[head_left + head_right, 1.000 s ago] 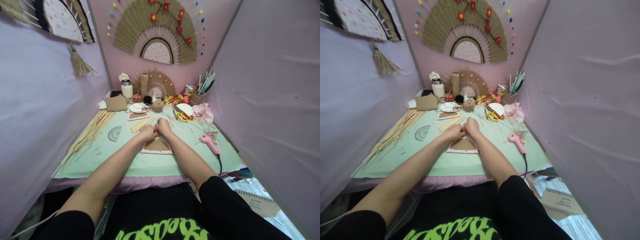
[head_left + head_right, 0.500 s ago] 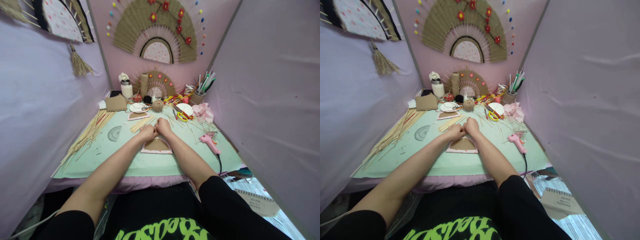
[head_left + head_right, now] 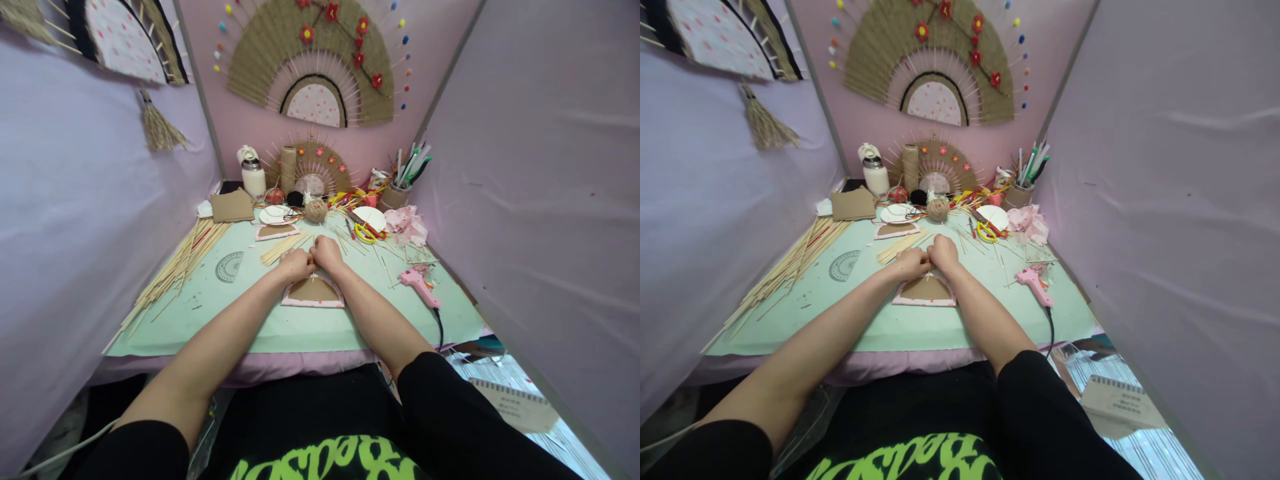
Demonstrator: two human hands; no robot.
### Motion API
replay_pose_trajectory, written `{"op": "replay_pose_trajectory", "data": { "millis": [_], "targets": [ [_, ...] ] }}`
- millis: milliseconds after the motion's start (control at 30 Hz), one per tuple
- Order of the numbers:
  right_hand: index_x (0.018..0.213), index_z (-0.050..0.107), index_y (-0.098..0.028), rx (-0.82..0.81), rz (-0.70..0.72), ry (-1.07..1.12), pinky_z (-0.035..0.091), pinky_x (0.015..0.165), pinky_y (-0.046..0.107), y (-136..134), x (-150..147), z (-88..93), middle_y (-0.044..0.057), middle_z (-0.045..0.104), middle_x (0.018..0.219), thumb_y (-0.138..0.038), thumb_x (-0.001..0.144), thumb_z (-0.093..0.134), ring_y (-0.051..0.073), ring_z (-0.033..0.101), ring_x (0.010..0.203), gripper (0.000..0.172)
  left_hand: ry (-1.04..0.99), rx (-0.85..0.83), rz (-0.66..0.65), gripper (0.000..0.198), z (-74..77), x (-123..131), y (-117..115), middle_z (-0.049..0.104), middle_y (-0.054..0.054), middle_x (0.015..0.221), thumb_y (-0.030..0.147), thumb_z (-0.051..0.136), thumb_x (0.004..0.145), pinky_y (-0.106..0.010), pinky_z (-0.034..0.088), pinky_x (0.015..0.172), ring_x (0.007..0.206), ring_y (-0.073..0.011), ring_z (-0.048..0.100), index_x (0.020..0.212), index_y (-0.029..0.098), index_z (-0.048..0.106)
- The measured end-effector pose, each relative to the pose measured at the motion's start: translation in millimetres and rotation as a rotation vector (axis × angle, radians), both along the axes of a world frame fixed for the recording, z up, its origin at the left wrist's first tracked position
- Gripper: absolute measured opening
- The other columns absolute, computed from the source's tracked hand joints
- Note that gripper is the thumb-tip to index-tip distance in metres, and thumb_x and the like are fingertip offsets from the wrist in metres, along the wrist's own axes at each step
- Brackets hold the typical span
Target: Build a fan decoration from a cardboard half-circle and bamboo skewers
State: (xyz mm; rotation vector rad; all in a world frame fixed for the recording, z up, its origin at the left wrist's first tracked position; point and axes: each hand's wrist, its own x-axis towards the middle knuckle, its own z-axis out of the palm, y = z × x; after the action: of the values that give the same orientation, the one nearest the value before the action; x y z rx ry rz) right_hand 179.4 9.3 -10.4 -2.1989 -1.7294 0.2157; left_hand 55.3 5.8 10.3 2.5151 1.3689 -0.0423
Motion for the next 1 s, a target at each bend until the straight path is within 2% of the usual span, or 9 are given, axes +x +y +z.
{"op": "replay_pose_trajectory", "data": {
  "millis": [300, 633, 1000],
  "targets": [
    [0.102, 0.066, -0.015, -0.005, 0.003, -0.001, 0.046, 0.080, 0.030, -0.1, 0.1, -0.3, 0.014, 0.072, 0.102, -0.022, 0.085, 0.050, 0.025, 0.065, 0.099, 0.024, 0.013, -0.004, -0.004, 0.028, 4.0, -0.4, -2.4, 0.069, -0.007, 0.108, 0.043, 0.050, 0.084, -0.039, 0.046, 0.088, 0.109, -0.0292, 0.058, 0.088, 0.025, 0.071],
    [0.104, 0.066, -0.015, -0.011, 0.001, -0.002, 0.045, 0.081, 0.030, 0.2, -0.1, -0.4, 0.014, 0.072, 0.104, -0.022, 0.086, 0.051, 0.025, 0.065, 0.101, 0.025, 0.013, -0.005, -0.005, 0.029, 0.1, -0.1, 0.5, 0.069, -0.007, 0.107, 0.044, 0.050, 0.084, -0.040, 0.046, 0.088, 0.110, -0.0297, 0.058, 0.088, 0.025, 0.071],
    [0.102, 0.066, -0.015, -0.009, 0.002, -0.006, 0.046, 0.081, 0.031, -0.1, -0.1, -0.4, 0.015, 0.072, 0.103, -0.022, 0.085, 0.050, 0.026, 0.065, 0.101, 0.025, 0.003, 0.000, -0.010, 0.027, 2.8, -0.6, -2.2, 0.069, -0.007, 0.106, 0.042, 0.050, 0.084, -0.040, 0.045, 0.087, 0.110, -0.0297, 0.058, 0.086, 0.024, 0.071]
  ]
}}
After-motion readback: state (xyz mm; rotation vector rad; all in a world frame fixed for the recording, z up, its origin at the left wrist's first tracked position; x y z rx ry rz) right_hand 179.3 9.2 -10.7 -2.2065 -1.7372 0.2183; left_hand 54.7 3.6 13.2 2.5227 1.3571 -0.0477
